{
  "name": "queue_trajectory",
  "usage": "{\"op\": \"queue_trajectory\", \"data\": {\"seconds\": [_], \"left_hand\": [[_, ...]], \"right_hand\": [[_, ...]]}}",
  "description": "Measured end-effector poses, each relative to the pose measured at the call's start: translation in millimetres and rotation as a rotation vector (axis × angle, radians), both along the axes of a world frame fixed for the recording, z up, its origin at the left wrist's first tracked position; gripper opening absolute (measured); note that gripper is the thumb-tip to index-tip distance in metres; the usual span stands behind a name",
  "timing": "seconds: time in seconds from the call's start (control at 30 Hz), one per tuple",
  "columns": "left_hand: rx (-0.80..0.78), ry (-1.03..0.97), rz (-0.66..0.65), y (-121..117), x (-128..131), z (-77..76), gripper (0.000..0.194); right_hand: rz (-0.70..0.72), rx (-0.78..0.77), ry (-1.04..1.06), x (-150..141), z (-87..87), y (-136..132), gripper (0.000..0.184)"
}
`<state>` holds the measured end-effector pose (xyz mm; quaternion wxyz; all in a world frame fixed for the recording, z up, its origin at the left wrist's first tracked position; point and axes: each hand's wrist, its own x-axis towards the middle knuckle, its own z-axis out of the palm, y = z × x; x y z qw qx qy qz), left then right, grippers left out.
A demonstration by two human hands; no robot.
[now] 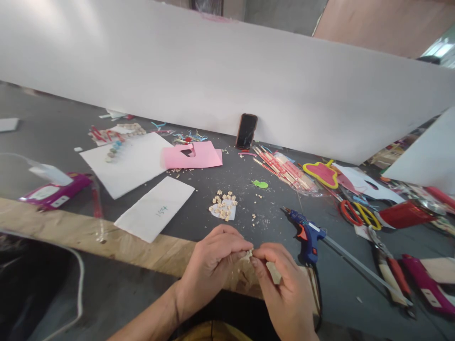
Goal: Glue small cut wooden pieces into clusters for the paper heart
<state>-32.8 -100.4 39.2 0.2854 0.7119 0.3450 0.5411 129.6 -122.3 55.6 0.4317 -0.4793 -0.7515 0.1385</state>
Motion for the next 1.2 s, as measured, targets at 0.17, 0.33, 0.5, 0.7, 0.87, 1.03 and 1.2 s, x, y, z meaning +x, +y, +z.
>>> {"op": "queue_trajectory", "data": {"seconds": [0.17,0.33,0.5,0.7,0.87,1.03,1.2], "left_hand": [[-0.112,-0.061,-0.032,-1.7,-0.1,-0.5,0.018],[-0.174,-0.079,-0.05,-1.0,0.4,-1.2,0.015],[-0.266,-0.109,-0.076,-2.2,-0.5,-2.0,0.015],[-0.371,-0.168,-0.089,-4.1,-0.8,-2.8,0.013],[-0.395,-0.179,-0.06,-2.1,0.4,-6.9,0.011],[-0.421,-0.209,-0.063,-2.0,0.8,-9.6,0.01],[-0.542,-0.296,-0.063,-3.2,1.7,-8.3,0.009]], "right_hand": [[-0.007,0.032,-0.017,0.4,-1.9,0.7,0.013],[-0.016,0.051,-0.026,0.4,-1.8,0.3,0.013],[-0.019,0.05,-0.029,0.3,-2.0,1.6,0.014],[-0.012,0.092,-0.111,0.1,-5.5,-0.3,0.012],[-0.031,0.175,-0.194,0.1,-10.5,0.2,0.012],[-0.036,0.2,-0.218,-1.0,-12.0,2.1,0.011],[-0.015,0.127,-0.148,-2.8,-7.6,1.1,0.011]]}}
